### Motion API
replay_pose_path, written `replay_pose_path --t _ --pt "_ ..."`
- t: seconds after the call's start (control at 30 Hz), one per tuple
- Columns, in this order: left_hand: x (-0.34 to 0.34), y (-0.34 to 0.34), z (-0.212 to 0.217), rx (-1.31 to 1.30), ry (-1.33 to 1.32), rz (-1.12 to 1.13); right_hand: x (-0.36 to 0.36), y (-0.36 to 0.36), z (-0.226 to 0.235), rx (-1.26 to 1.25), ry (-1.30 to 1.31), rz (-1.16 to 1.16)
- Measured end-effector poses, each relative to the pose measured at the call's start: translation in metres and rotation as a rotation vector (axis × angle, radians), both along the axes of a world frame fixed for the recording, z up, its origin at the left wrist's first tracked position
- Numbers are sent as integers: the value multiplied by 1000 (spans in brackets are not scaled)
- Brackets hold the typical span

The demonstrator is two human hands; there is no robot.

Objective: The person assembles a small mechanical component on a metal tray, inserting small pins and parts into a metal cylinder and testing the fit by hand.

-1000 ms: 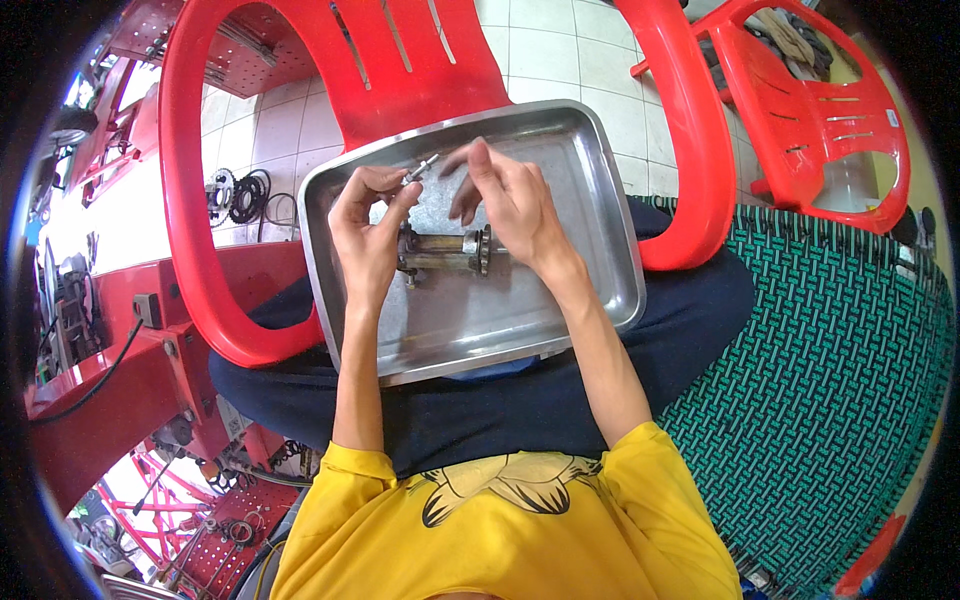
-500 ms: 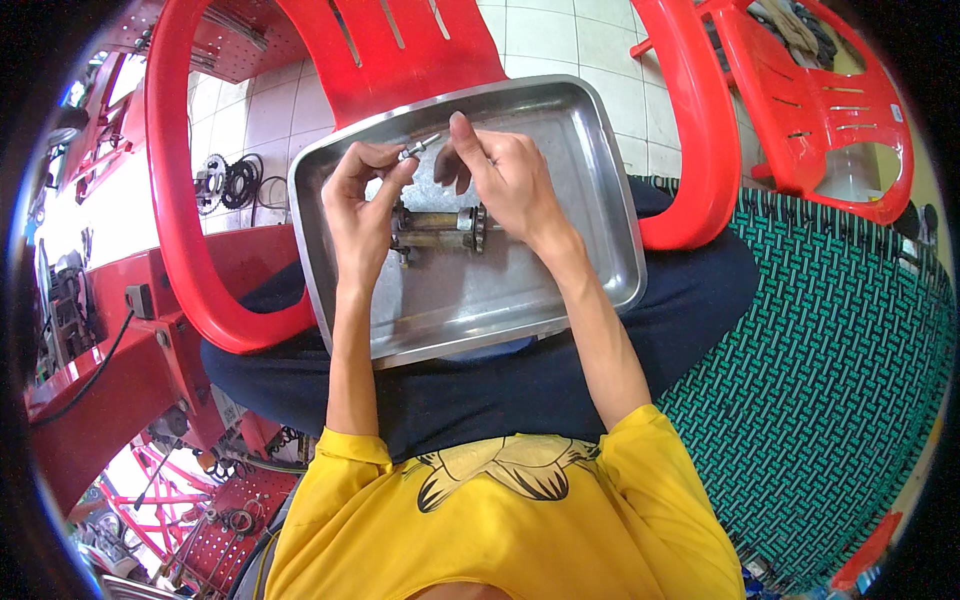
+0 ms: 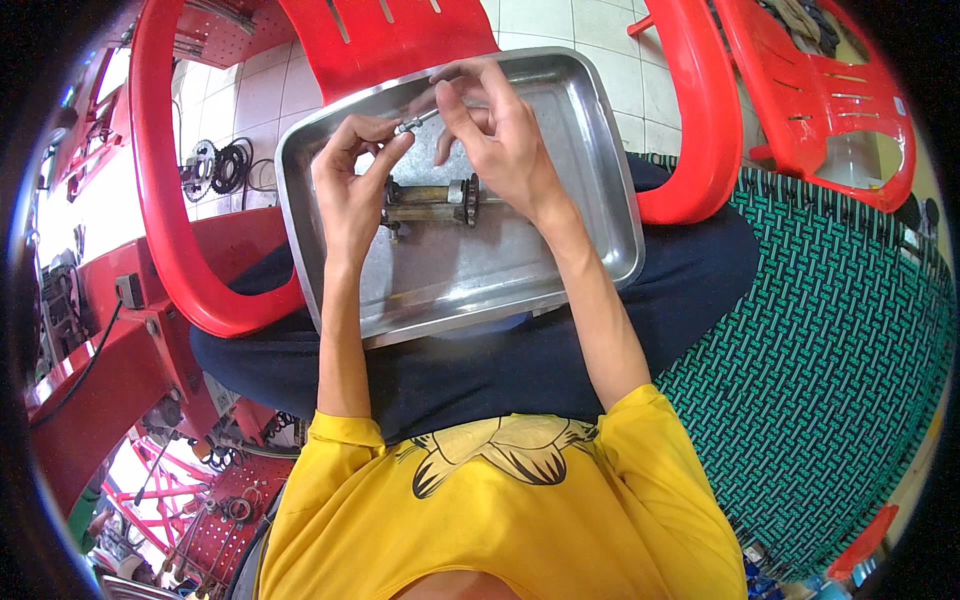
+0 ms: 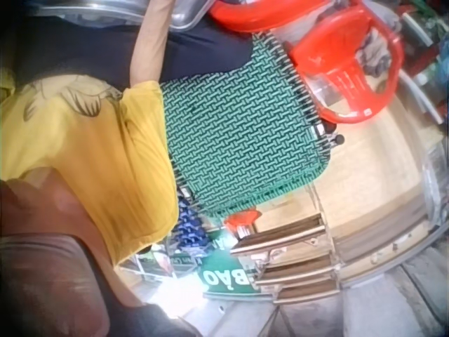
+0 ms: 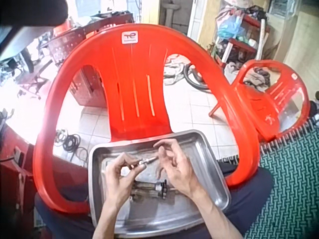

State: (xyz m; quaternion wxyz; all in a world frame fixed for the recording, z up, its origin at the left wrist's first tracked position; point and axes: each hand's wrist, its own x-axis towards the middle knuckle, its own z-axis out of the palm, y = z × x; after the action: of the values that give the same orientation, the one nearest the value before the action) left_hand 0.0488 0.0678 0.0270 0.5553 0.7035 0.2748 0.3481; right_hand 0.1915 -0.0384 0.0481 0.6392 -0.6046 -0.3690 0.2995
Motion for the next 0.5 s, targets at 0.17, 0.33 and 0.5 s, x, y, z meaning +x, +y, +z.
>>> replay_pose_path --t 0.17,0.33,0.5 --pt "-1 1 2 -6 9 -54 6 -2 -4 -20 19 -32" --pt "-1 2 -2 53 17 -38 4 -4 0 -99 1 11" --pt "1 1 -2 40 19 -32 2 0 -8 65 -37 -72"
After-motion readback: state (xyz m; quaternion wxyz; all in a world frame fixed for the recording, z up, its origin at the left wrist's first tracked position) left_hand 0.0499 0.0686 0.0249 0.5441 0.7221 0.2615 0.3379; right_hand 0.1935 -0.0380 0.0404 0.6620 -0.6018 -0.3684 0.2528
